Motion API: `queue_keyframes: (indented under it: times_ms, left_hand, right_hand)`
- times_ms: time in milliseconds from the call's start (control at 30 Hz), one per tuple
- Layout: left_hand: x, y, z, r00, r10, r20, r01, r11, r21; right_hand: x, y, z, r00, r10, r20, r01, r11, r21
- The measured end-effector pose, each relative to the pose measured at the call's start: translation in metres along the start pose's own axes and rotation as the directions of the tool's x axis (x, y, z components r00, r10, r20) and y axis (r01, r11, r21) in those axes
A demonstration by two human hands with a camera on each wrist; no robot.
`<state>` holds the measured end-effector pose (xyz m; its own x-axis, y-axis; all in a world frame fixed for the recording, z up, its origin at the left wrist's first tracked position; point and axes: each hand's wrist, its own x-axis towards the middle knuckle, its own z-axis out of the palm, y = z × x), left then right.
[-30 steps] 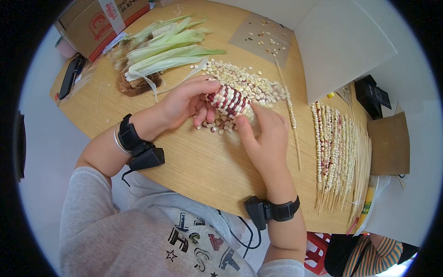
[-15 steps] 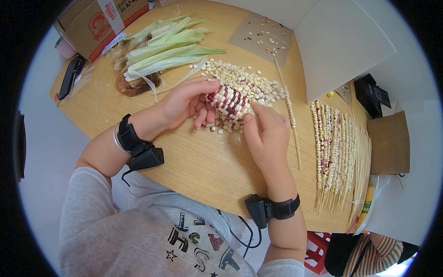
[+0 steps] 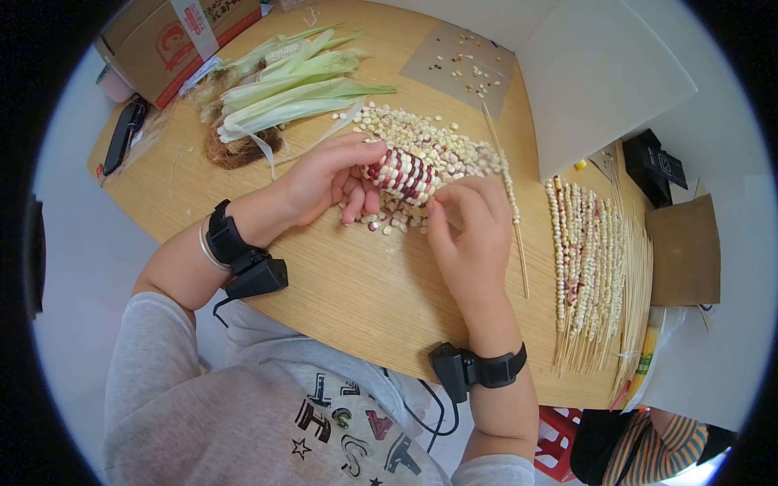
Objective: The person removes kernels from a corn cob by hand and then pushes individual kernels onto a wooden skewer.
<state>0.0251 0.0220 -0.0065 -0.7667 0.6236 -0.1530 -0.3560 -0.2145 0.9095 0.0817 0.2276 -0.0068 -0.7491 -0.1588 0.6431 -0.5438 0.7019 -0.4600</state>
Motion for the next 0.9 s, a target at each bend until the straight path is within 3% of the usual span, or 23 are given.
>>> queue_keyframes:
  times_ms: [567, 633, 767, 833, 900]
  left_hand:
    - [0.0002, 0.0002, -0.0021, 1.000, -0.003, -0.023, 0.003, 1.000, -0.030]
    - [-0.0013, 0.0023, -0.0019, 0.999, 0.034, 0.034, -0.033, 0.998, -0.049]
    - [-0.0005, 0.0013, -0.0015, 0.999, 0.054, 0.004, -0.053, 0.998, -0.040]
    - [0.0003, 0.0022, -0.0018, 0.995, 0.099, -0.005, -0.099, 0.994, -0.040]
    - [0.0013, -0.0005, -0.0026, 0.996, 0.092, -0.011, -0.092, 0.994, -0.055]
  right_hand:
    - [0.0000, -0.0020, -0.0023, 0.999, -0.037, 0.038, 0.039, 0.998, -0.047]
    - [0.0010, -0.0022, -0.0031, 0.997, 0.064, 0.041, -0.067, 0.995, 0.070]
    - [0.0006, -0.0034, 0.0000, 0.999, 0.047, -0.023, -0.046, 0.998, 0.034]
    - [-0.0054, -0.0010, 0.0008, 0.976, 0.174, 0.134, -0.179, 0.983, 0.029]
    - [-0.0054, -0.0013, -0.0004, 0.968, 0.196, 0.155, -0.201, 0.979, 0.017]
